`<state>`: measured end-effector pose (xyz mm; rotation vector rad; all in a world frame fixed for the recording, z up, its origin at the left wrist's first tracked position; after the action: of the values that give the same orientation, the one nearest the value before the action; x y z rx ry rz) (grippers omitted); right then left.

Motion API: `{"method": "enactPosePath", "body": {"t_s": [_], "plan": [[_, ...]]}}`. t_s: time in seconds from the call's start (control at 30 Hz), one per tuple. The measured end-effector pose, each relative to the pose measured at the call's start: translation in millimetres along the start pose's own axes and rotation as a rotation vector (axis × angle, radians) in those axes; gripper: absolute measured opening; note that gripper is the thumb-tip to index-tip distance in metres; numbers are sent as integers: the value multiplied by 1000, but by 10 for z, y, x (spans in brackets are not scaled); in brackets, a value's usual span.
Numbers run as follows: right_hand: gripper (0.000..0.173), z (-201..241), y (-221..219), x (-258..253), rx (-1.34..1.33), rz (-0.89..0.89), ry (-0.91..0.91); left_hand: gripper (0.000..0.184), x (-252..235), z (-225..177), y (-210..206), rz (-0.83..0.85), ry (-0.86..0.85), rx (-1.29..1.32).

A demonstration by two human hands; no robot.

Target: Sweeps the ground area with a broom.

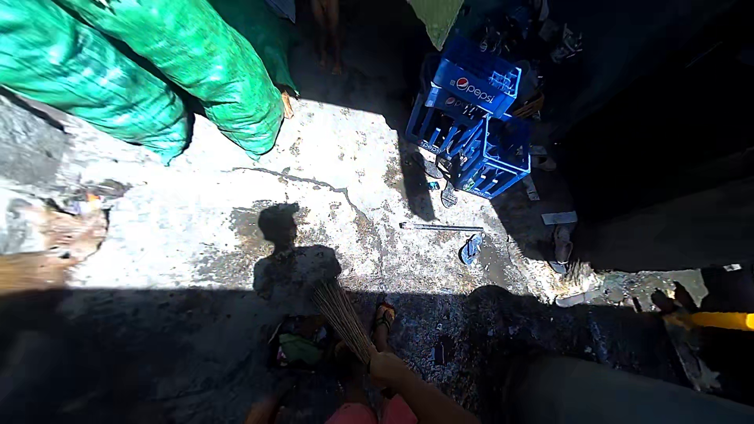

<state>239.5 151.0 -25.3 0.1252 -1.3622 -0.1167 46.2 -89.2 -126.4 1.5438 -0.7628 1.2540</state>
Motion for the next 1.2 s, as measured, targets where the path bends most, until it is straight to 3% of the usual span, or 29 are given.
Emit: {"method": "enactPosePath", "body": {"t_s": [0.07,0.2,0.37,0.5,0.6,0.77,0.93,1.13,1.2], "plan": [[74,13,-278,202,90,92,-25,32,-444,265,29,-22,69,128],[70,63,-303,769,248,232,-76,34,-324,335,110,-77,144,160],[80,-445,-53,719,378,181,-58,32,-349,377,124,-68,167,118],[80,-351,360,891,433,104,-104,33,-364,377,115,-67,171,129],[79,-289,427,691,386,51,-100,32,-313,343,117,-67,168,118],[80,-214,-121,127,236,42,-125,28,-367,344,116,-30,166,87],[77,41,-605,536,278,196,-101,34,-358,305,154,33,193,20],[73,-3,-154,1181,334,225,-155,28,-364,325,66,65,174,-3],[75,-225,62,1278,338,199,-155,30,-300,423,8,77,190,17]]}}
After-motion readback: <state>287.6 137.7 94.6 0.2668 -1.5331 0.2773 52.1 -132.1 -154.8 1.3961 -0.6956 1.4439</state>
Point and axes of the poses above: each hand's wrist, its own x-axis away from the middle knuckle, its own y-axis out of the back of the hand, z = x × y, the point moved 9 cm from there along -x, towards the middle knuckle, and after that the axes turned 14 degrees about -x, right-handed, at the moved point
